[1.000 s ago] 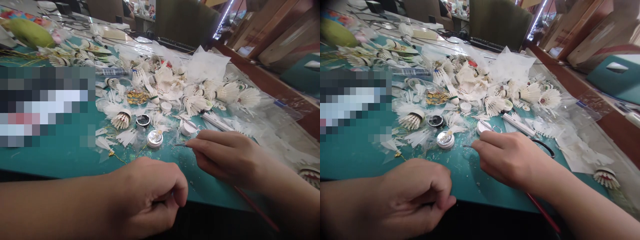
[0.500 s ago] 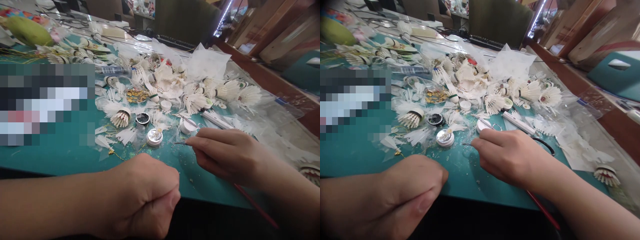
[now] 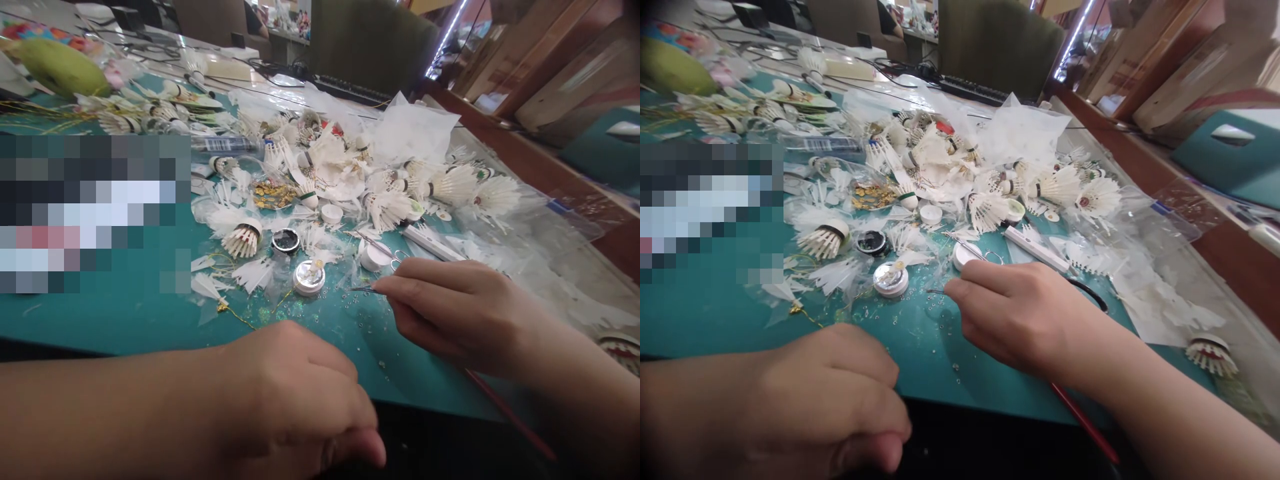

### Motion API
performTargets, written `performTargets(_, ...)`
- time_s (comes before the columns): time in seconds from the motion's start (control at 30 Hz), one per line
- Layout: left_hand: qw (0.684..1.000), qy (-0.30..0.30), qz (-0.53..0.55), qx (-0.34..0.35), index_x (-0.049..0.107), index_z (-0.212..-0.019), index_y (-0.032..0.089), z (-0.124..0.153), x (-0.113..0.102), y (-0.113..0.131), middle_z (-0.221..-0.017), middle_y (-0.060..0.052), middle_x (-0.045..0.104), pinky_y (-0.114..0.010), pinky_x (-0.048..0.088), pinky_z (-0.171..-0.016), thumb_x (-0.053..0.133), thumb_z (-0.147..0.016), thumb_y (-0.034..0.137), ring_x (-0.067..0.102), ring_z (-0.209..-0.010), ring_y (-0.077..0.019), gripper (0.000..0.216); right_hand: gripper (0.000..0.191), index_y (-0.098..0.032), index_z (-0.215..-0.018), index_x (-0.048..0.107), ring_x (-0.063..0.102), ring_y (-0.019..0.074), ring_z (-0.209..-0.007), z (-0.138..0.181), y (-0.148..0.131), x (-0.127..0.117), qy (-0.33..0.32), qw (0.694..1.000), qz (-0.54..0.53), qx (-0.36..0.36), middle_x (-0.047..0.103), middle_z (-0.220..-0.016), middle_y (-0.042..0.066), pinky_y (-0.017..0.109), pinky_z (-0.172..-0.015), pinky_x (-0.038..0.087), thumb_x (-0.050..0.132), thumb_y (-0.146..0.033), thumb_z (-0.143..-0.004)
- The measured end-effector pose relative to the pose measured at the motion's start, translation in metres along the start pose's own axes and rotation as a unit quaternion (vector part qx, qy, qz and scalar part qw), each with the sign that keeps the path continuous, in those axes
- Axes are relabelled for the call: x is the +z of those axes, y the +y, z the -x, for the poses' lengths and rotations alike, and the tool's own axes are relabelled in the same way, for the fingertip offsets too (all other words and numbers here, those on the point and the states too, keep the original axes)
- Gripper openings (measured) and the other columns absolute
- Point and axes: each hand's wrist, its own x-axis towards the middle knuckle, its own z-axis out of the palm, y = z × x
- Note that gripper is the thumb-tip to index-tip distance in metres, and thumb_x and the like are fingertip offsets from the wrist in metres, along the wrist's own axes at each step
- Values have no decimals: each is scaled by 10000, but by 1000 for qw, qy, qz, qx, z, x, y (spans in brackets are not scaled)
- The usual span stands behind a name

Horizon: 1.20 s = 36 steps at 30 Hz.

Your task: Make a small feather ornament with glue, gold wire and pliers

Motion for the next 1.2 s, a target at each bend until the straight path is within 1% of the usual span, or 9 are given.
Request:
performTargets(0.03,1000,-1,-14,-5,794,-982,212,-2,-2,2,-678,9,793,-211,578,-594,619,-1126,278,725,-547,-143,236,168,-187,-1106,702,656,147,-689,0,0,0,-2,1000,0,1,753,-950,72,287,-573,431,537,-157,-1102)
performTargets(0.17,993,-107,11,-52,743,-1218,209,-5,-12,12,-1047,-23,899,-176,618,-816,590,-1054,130,845,-895,-169,238,176,-177,-1113,709,651,147,-680,-1,0,0,-5,1000,-4,3,753,-949,76,284,-572,432,539,-140,-1090)
performTargets(0.23,991,-110,34,-64,729,-1161,223,-5,-15,17,-1010,18,879,-155,596,-815,612,-970,82,815,-864,-146,265,180,-178,-1109,715,645,147,-678,-1,0,0,-4,1000,-7,4,749,-944,73,281,-577,437,539,-142,-1090)
performTargets(0.33,983,-92,2,-159,591,-859,250,-7,-18,22,-763,71,726,-153,522,-680,493,-929,48,672,-671,-108,236,181,-179,-1103,721,644,148,-683,-1,1,0,-2,1000,-10,5,747,-952,75,279,-583,442,545,-143,-1087)
performTargets(0.47,969,-146,17,-200,492,-864,264,-11,-25,23,-727,63,594,-210,473,-610,426,-1078,201,543,-639,-136,233,168,-175,-1098,715,648,149,-683,0,0,-1,3,1000,-11,5,748,-956,78,284,-582,440,549,-146,-1087)
performTargets(0.67,975,-88,60,-193,565,-860,250,-12,-27,22,-796,53,637,-221,503,-689,459,-1188,414,595,-687,-132,382,165,-182,-1097,696,659,155,-693,-2,0,-2,-9,1000,-7,1,750,-949,71,291,-578,436,534,-153,-1100)
performTargets(0.87,958,-22,194,-212,655,-827,215,-11,-19,19,-739,71,633,-169,471,-621,683,-1111,311,592,-647,-93,301,163,-178,-1122,691,660,150,-699,0,2,-3,-16,1000,-17,4,738,-951,66,287,-588,444,529,-165,-1116)
performTargets(1.07,965,-50,204,-157,687,-946,213,-9,-19,7,-813,52,695,-132,495,-640,709,-1004,98,630,-689,-95,131,175,-194,-1146,695,647,150,-676,0,1,-3,-15,1000,-11,9,739,-943,59,289,-577,436,535,-147,-1092)
performTargets(1.2,952,-61,228,-197,642,-961,222,-11,-20,8,-764,70,602,-134,430,-548,678,-1024,125,530,-624,-92,121,181,-202,-1164,704,630,149,-668,0,1,-3,-10,1000,-12,14,730,-932,53,286,-581,433,553,-150,-1079)
